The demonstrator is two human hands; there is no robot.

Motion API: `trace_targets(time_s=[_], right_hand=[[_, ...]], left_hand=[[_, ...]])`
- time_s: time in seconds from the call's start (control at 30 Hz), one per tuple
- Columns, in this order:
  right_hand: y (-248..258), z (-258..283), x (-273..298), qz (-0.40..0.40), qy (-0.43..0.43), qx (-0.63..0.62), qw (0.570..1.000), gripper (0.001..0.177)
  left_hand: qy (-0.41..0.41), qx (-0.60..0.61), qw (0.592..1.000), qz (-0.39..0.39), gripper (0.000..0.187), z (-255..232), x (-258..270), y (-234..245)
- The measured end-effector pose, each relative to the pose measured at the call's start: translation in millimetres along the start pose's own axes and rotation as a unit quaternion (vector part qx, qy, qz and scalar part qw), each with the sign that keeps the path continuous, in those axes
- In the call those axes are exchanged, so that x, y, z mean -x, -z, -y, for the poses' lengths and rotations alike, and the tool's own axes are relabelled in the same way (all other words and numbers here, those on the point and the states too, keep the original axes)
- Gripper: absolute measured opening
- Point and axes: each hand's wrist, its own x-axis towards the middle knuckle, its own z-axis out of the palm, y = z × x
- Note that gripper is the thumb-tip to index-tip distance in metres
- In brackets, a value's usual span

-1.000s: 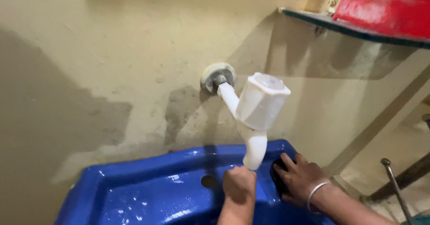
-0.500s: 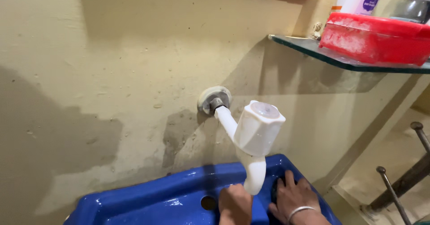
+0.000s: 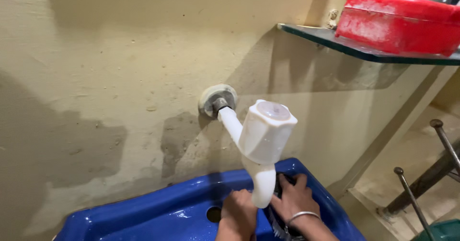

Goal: The person cleans a blue pedestal sink by scrubbing the interior bowl, the rim, and the area around the faucet base using a brush and a cloth.

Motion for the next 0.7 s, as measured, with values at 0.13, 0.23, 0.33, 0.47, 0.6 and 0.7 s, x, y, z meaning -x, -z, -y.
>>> trace_targets(time_s=[0.13,0.23,0.33,0.47,0.6,0.7], right_hand=[[-1.2,-9.4,-0.6,-0.033,0.0,-0.002,0.999,0.08],[-5.2,0.0,0.8,-0.03,-0.01,-0.013,0.999,0.08],[-2.9,-8.2,5.1,-0.023,0.065,-0.017,0.997,0.079],[11.8,-11.0,2.5,-0.03,0.02,0.023,0.999,0.077],[3.1,16.8,15.0,-0.016,-0.036,-0.019,0.999,0.08],[-5.1,20.1,23.5,-0.018,0.004,-0.053,0.998,0.079]], left_hand=[[-0.057,0.019,0.989,-0.131,0.007,12.0,2.5,-28.7],[-0.046,0.027,0.991,-0.123,0.007,7.3,3.7,-21.1],[-0.025,0.019,0.999,0.02,0.026,-1.5,-0.7,10.0],[0.075,-0.121,0.951,0.275,0.056,-6.4,2.1,46.0],[0.065,-0.118,0.97,0.203,0.047,5.8,17.5,61.5],[0.082,-0.109,0.957,0.255,0.055,-0.7,9.2,68.4]])
